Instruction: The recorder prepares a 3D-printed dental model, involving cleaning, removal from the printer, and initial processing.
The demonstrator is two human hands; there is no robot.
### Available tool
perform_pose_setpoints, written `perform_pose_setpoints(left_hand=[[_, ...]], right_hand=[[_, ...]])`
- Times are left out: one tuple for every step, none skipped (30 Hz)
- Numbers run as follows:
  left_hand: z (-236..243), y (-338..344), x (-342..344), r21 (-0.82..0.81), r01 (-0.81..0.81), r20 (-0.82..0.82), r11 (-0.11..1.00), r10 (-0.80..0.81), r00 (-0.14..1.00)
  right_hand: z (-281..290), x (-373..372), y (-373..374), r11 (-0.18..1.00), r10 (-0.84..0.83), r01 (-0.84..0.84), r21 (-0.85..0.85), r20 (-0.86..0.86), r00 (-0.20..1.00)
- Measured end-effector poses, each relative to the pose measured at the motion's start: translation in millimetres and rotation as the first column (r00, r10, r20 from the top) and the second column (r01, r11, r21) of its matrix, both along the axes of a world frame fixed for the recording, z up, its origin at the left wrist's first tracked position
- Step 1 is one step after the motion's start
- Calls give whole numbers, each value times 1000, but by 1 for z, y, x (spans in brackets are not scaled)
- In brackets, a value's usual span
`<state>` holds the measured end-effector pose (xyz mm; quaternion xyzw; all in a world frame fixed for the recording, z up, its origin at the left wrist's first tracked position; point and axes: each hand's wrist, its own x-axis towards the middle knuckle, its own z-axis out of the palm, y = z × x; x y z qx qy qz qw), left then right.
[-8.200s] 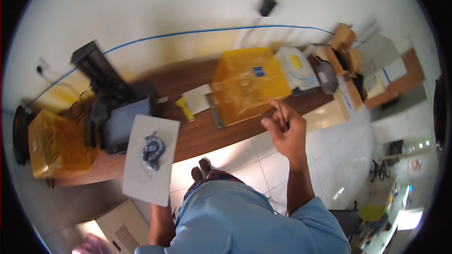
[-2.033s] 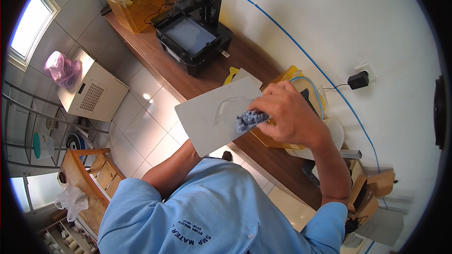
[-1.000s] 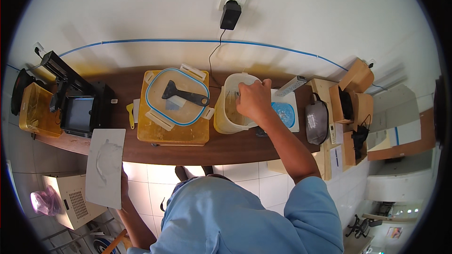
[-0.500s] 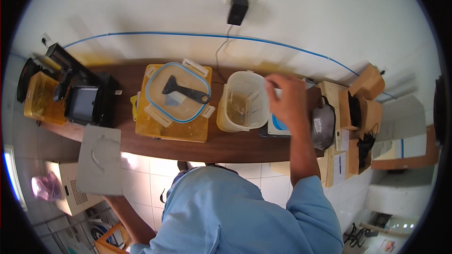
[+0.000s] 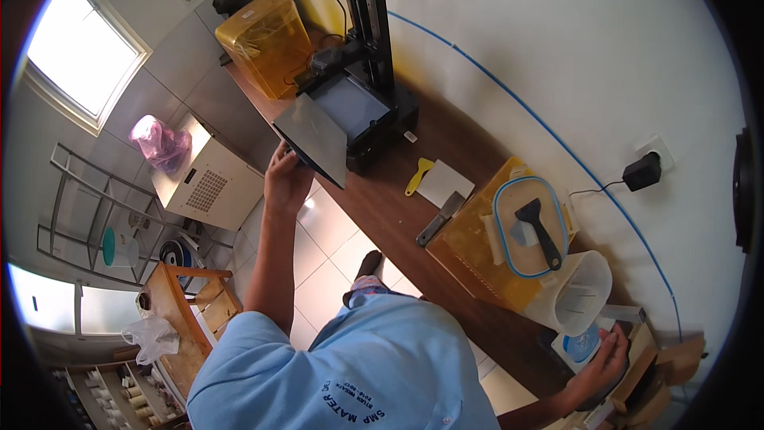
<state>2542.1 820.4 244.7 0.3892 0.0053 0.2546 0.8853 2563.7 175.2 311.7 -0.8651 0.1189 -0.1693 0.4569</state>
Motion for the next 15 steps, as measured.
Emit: perform_pose_setpoints(left_hand=[[-9, 15, 4, -41, -34, 21, 999, 35, 999], [-17, 30, 1, -83, -70, 28, 994, 72, 997], [-22, 45, -1, -113, -62, -1, 992, 62, 998], [-26, 64, -6, -143, -49, -26, 989, 46, 999], [-24, 80, -1, -149, -41, -27, 988, 37, 999], [-16, 78, 1, -144, -69, -93, 987, 56, 994], [-24, 84, 0, -144, -70, -100, 987, 56, 993], [-36, 90, -2, -128, -150, -133, 980, 133, 982], [-43, 99, 2, -105, -227, -159, 968, 209, 965], [-42, 94, 9, -124, -324, -229, 938, 290, 929], [-48, 102, 12, -116, -326, -228, 938, 294, 928], [-57, 108, 12, -163, -308, -208, 937, 272, 939], [-65, 114, 10, -207, -289, -189, 935, 252, 949], [-71, 120, 9, -204, -292, -191, 934, 255, 948], [-73, 124, 11, -198, -269, -164, 943, 239, 957]], right_hand=[[1, 3, 11, 999, -36, 33, 37, 80, 996], [4, 4, 25, 995, -73, 62, 73, 149, 986], [14, 7, 40, 995, -95, 87, 54, 184, 978], [18, 2, 47, 991, -130, 120, 60, 201, 971], [12, 7, 55, 985, -162, 144, 93, 237, 958], [16, 9, 66, 985, -168, 152, 84, 231, 958], [20, 9, 81, 980, -198, 182, 85, 245, 949], [25, 8, 94, 974, -226, 209, 91, 260, 939], [31, 7, 106, 970, -244, 237, 58, 258, 935], [36, 6, 116, 966, -256, 255, 37, 268, 929], [39, 6, 128, 962, -268, 274, 19, 279, 922], [38, 5, 125, 971, -239, 232, 60, 315, 918], [39, 4, 130, 972, -236, 229, 62, 311, 921], [39, 2, 134, 975, -223, 217, 55, 339, 914], [42, 2, 140, 977, -211, 209, 47, 369, 905]])
